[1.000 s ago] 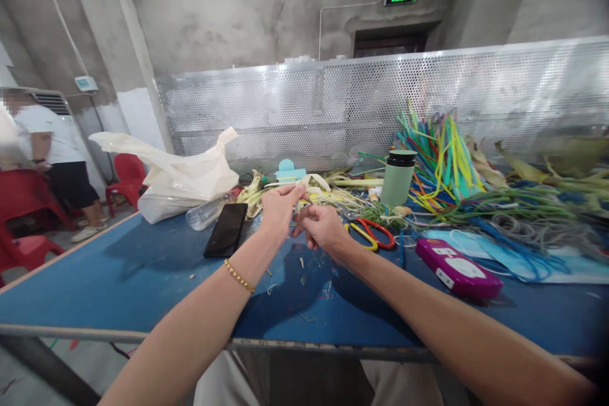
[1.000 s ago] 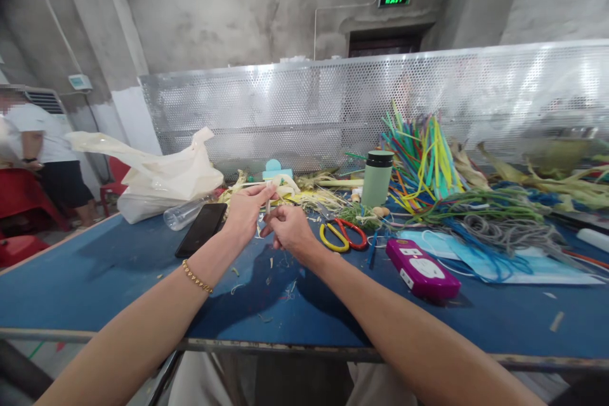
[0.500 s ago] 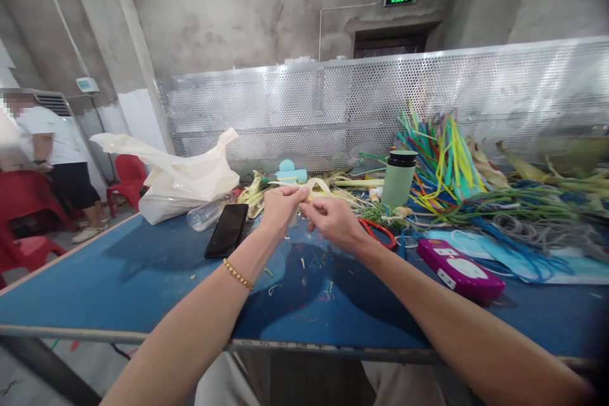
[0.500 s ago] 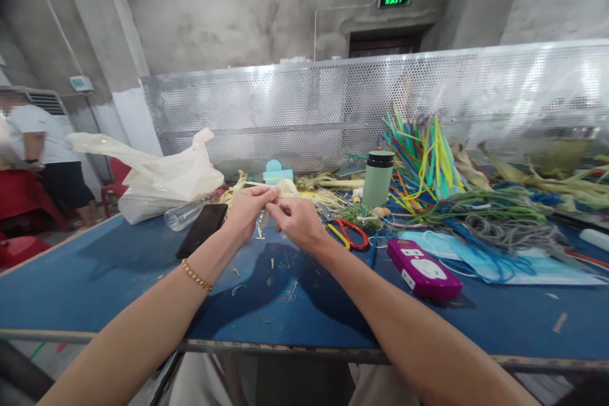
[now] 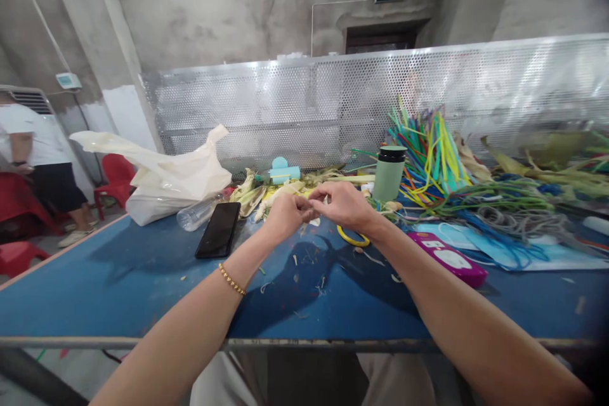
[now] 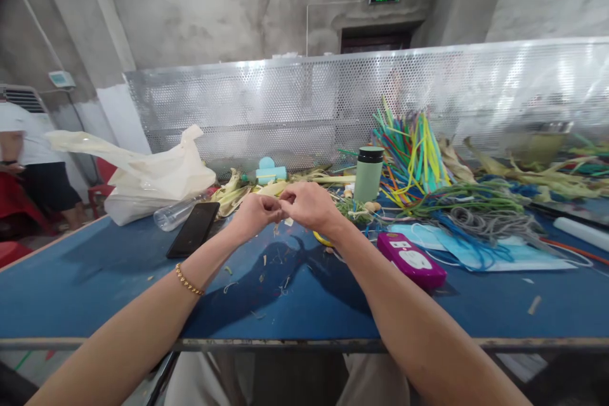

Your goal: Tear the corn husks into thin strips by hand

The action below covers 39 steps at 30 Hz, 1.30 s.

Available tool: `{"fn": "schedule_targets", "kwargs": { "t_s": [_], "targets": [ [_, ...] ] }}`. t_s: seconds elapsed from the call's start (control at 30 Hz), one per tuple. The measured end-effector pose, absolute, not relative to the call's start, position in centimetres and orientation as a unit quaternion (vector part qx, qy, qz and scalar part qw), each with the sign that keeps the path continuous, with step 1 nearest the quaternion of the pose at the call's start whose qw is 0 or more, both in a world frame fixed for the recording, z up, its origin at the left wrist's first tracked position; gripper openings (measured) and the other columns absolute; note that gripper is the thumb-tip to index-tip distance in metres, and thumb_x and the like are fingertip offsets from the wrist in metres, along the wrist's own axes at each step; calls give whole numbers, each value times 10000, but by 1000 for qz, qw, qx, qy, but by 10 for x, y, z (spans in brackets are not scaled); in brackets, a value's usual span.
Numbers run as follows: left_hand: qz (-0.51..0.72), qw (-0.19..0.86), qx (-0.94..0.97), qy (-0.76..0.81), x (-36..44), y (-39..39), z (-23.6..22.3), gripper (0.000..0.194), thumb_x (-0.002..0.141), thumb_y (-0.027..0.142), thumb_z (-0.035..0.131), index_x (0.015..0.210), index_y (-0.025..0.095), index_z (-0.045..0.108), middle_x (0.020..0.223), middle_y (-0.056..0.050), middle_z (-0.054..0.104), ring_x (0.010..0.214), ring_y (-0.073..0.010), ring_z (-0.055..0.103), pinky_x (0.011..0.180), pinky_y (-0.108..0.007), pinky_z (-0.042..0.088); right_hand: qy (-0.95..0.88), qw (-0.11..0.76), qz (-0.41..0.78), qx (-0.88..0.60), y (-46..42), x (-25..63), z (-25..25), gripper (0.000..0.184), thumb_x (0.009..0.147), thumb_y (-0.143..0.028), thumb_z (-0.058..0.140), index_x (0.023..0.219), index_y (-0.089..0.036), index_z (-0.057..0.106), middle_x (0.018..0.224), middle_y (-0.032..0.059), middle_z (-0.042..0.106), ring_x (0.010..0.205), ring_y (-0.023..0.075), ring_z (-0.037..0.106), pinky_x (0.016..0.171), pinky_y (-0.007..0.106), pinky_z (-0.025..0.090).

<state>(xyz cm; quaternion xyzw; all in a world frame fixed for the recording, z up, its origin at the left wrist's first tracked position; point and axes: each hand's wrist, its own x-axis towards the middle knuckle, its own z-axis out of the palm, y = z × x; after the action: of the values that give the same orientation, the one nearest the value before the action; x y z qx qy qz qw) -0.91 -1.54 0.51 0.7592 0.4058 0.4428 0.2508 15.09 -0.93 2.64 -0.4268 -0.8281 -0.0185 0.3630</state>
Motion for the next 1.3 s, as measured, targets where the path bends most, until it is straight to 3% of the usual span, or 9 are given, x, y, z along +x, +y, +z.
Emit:
{"fn": "schedule_targets", "kwargs": {
  "t_s": [0.13,0.37,0.5,0.67,1.03,1.3],
  "targets": [
    [432,256,762,410,-10,-12,2,254,648,263,683,472,149,541,468,37,384,485,-77,299,493,-247,206,-837,357,9,-414,-11,150,27,139,733,-314,655,721,-202,738,683,16,687,627,136,543,578,251,328],
    [443,319,745,383,-12,-13,5,370,627,400,741,463,157,516,462,48,320,490,-74,228,494,-259,142,-834,390,19,-390,-6,155,29,196,761,-184,546,597,-155,649,561,-14,552,553,99,440,544,245,278],
    [465,315,733,383,-13,-11,5,224,642,357,714,589,155,632,493,40,378,506,-84,268,506,-252,166,-817,408,60,-404,-6,158,32,153,749,-214,572,638,-147,653,570,-12,562,557,102,459,548,240,306],
    [485,324,716,384,-15,-10,4,181,647,323,700,589,153,676,496,28,384,519,-91,257,520,-259,161,-811,420,112,-392,-4,157,30,135,741,-228,580,646,-146,632,574,-13,560,552,101,461,534,234,321],
    [444,407,709,367,-18,-14,8,161,646,303,713,627,144,707,563,-3,517,554,-101,364,557,-259,252,-797,452,138,-375,-2,153,25,146,720,-246,609,624,-140,640,578,-2,564,561,103,460,522,234,329],
    [457,440,686,355,-18,-16,9,281,598,424,777,600,153,704,536,-7,515,536,-102,391,523,-255,276,-786,459,159,-383,-4,150,27,151,705,-260,627,610,-142,623,576,-1,557,552,101,454,510,236,328]
  ]
}}
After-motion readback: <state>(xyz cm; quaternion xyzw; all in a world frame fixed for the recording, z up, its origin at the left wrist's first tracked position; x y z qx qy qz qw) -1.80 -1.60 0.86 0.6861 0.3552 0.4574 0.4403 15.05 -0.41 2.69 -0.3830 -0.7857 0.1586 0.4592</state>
